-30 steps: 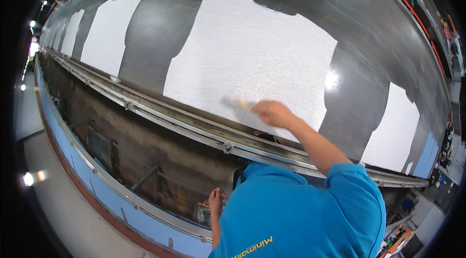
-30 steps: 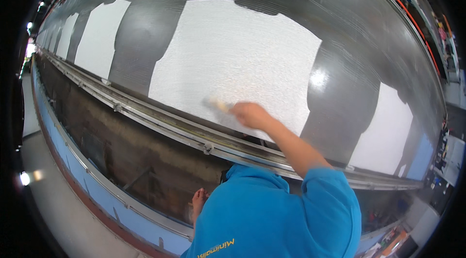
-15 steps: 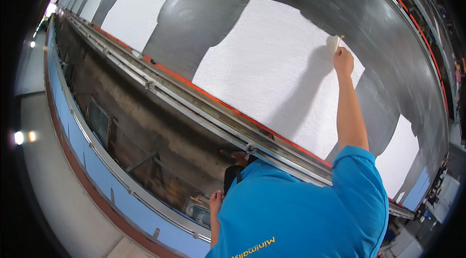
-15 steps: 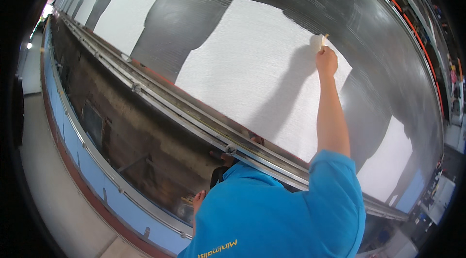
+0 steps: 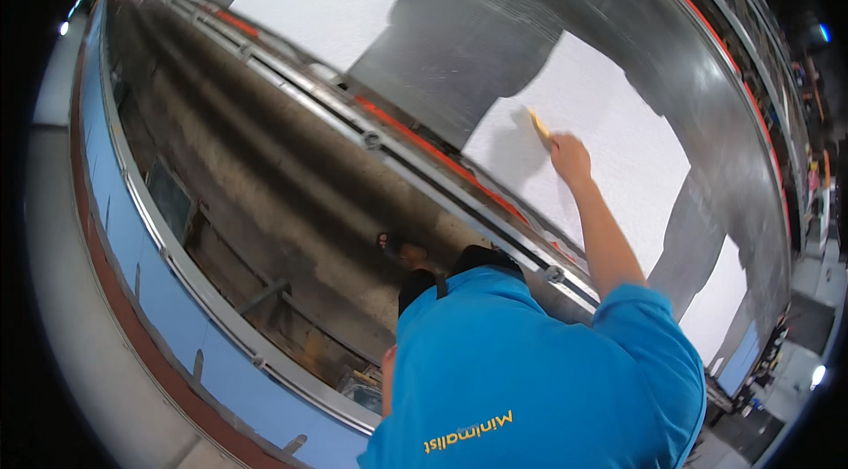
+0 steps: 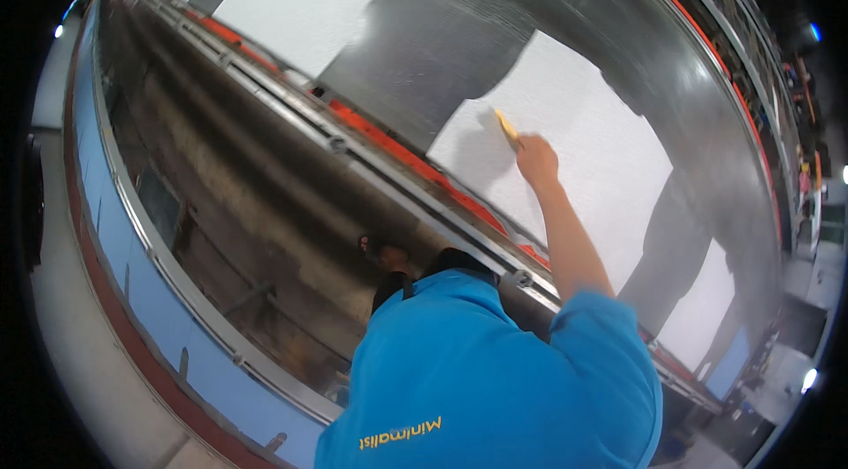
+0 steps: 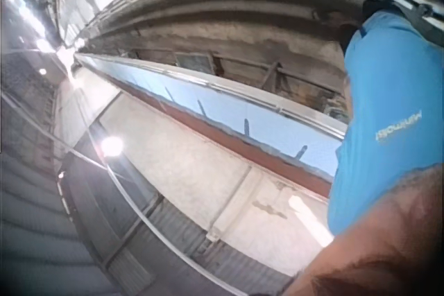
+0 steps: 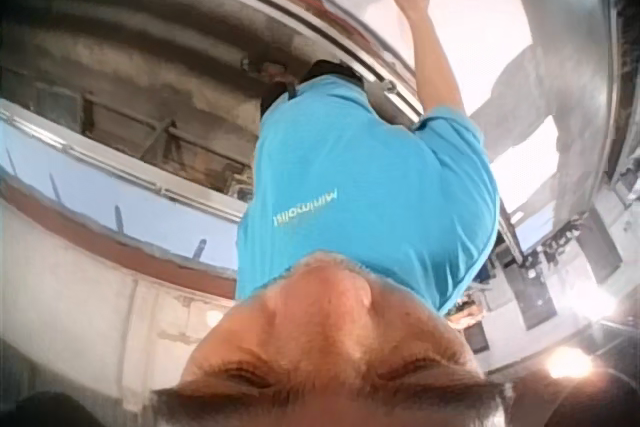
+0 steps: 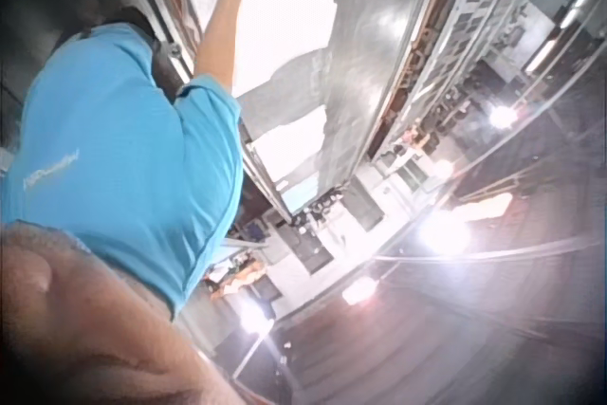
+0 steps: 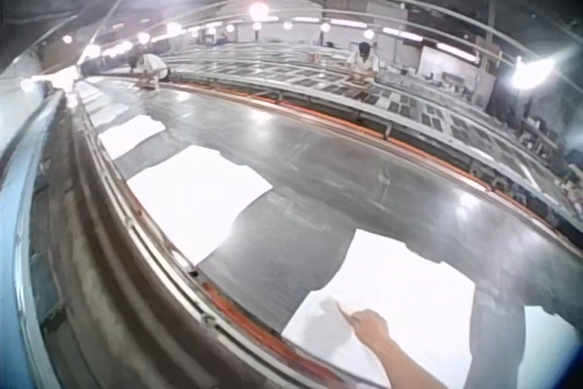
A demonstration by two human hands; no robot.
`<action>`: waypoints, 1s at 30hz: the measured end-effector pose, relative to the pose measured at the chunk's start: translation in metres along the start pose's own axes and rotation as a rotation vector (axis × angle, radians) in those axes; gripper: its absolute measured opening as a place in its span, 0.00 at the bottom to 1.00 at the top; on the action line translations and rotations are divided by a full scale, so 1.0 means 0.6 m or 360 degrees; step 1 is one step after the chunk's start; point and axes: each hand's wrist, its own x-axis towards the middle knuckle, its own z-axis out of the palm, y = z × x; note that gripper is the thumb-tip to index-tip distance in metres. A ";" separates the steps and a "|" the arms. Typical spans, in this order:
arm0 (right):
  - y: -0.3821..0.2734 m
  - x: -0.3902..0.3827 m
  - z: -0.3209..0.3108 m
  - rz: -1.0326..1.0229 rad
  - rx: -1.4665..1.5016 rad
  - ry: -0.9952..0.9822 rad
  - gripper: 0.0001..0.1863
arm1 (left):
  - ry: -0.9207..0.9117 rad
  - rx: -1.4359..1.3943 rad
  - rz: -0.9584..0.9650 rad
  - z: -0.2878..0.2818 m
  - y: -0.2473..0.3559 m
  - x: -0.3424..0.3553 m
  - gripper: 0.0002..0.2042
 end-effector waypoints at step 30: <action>-0.656 0.551 0.119 0.0448 0.0620 0.0447 0.13 | 0.0017 0.0703 0.0171 -0.374 0.476 0.349 0.12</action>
